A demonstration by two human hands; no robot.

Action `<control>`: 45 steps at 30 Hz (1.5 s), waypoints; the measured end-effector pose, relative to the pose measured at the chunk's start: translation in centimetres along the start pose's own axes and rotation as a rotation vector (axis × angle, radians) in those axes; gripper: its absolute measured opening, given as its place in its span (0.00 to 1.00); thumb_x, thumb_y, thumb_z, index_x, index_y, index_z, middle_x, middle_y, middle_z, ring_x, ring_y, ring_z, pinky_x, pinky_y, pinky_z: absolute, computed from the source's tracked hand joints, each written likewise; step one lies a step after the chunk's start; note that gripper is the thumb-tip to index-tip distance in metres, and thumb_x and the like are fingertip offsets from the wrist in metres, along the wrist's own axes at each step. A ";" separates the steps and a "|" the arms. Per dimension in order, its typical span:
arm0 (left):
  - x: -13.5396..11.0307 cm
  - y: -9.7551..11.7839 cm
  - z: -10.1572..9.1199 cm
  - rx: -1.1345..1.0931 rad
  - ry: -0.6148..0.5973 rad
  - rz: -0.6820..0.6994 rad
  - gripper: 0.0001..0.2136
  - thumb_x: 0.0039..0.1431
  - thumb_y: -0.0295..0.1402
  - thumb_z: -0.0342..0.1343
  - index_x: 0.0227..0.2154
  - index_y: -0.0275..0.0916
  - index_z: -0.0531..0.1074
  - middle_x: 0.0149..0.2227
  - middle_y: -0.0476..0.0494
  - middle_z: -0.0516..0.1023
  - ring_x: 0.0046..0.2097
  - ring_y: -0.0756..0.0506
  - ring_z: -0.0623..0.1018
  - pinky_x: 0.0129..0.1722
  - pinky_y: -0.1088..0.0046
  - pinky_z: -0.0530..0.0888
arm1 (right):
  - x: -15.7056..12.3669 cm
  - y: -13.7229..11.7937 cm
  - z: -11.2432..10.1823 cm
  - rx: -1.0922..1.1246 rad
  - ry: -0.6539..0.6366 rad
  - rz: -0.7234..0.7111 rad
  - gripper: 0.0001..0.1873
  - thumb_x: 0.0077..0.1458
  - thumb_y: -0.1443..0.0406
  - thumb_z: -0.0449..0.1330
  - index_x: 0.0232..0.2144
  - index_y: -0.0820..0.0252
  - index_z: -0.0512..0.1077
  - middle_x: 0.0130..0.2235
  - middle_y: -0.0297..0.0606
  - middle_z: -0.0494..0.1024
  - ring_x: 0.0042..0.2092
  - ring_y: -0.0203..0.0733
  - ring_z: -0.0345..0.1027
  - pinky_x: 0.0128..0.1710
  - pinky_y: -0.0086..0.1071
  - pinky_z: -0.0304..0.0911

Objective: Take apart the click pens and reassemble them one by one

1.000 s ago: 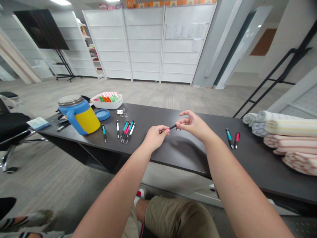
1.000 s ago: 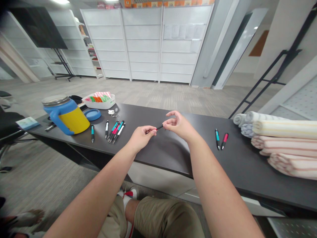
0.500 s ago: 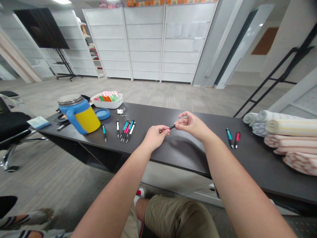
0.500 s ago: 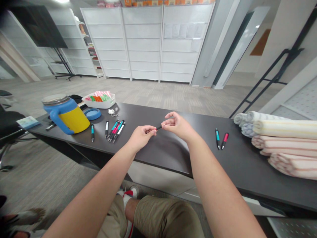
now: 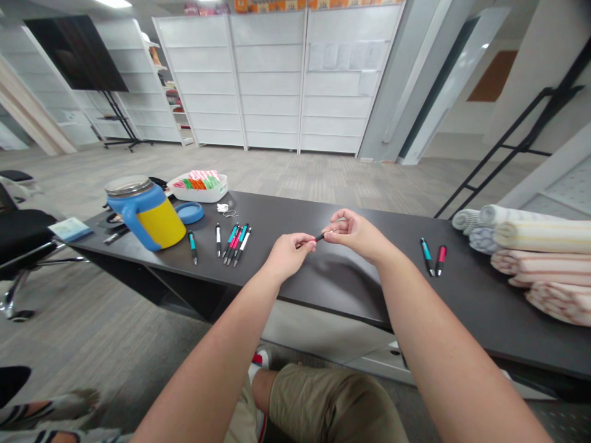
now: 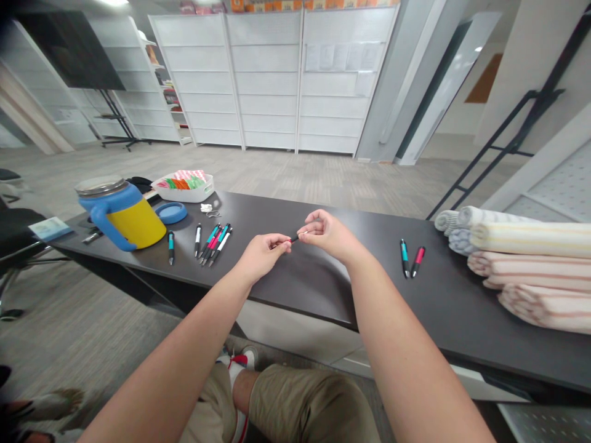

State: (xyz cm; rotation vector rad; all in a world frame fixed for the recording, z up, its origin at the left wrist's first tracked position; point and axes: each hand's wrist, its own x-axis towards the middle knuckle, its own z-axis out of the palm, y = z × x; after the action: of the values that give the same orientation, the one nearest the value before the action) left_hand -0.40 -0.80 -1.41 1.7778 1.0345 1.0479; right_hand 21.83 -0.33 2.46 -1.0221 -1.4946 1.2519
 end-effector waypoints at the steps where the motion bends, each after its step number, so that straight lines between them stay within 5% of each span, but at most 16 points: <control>1: 0.0 0.0 0.0 -0.015 0.000 0.004 0.11 0.63 0.39 0.60 0.40 0.38 0.81 0.36 0.44 0.85 0.38 0.46 0.82 0.43 0.70 0.76 | 0.0 -0.1 0.0 0.009 0.004 -0.018 0.30 0.42 0.58 0.77 0.42 0.53 0.65 0.39 0.38 0.84 0.39 0.43 0.79 0.44 0.41 0.72; 13: 0.3 0.2 0.6 -0.236 0.042 0.001 0.15 0.63 0.39 0.60 0.49 0.37 0.77 0.34 0.45 0.82 0.35 0.49 0.78 0.36 0.74 0.71 | 0.6 0.3 0.4 -0.049 0.106 -0.152 0.26 0.50 0.53 0.72 0.46 0.54 0.69 0.42 0.37 0.78 0.36 0.41 0.75 0.36 0.37 0.72; 19: 0.4 0.3 0.4 -0.236 0.071 -0.050 0.14 0.66 0.41 0.55 0.47 0.36 0.76 0.35 0.44 0.83 0.30 0.51 0.73 0.34 0.74 0.70 | 0.9 1.3 -1.0 -0.690 0.412 -0.256 0.12 0.57 0.58 0.65 0.41 0.55 0.73 0.40 0.40 0.82 0.42 0.47 0.74 0.47 0.44 0.68; 23: 0.5 0.1 0.4 -0.221 0.075 -0.061 0.14 0.68 0.42 0.53 0.46 0.37 0.75 0.35 0.43 0.83 0.29 0.51 0.72 0.33 0.74 0.69 | 0.9 2.2 -1.3 -0.971 0.283 -0.207 0.11 0.52 0.63 0.69 0.39 0.54 0.76 0.41 0.39 0.83 0.48 0.51 0.73 0.51 0.45 0.66; 29: 0.3 0.5 0.4 -0.228 0.080 -0.080 0.14 0.67 0.42 0.53 0.45 0.37 0.75 0.35 0.44 0.83 0.29 0.51 0.72 0.33 0.74 0.69 | 1.6 2.9 -1.1 -1.098 0.164 -0.131 0.05 0.53 0.65 0.69 0.35 0.52 0.80 0.38 0.38 0.85 0.44 0.51 0.75 0.45 0.42 0.66; 35: 0.2 0.8 0.4 -0.241 0.097 -0.083 0.14 0.66 0.41 0.55 0.45 0.36 0.75 0.34 0.44 0.82 0.29 0.51 0.72 0.33 0.74 0.69 | 1.6 2.2 -0.7 -0.981 0.216 -0.154 0.02 0.54 0.65 0.68 0.32 0.52 0.81 0.36 0.37 0.84 0.40 0.49 0.76 0.44 0.41 0.67; 45: 0.4 0.2 0.4 -0.223 0.111 -0.090 0.14 0.65 0.42 0.57 0.45 0.38 0.76 0.33 0.45 0.81 0.29 0.51 0.74 0.31 0.75 0.68 | 1.8 1.5 -0.3 -0.162 0.361 -0.264 0.19 0.51 0.54 0.72 0.41 0.55 0.77 0.40 0.41 0.84 0.43 0.45 0.78 0.48 0.41 0.71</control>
State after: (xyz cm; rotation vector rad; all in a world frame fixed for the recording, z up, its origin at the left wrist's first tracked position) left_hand 0.20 -0.62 -1.24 1.4954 1.0126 1.1678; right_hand 21.76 1.72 1.25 -1.0513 -1.4060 0.7262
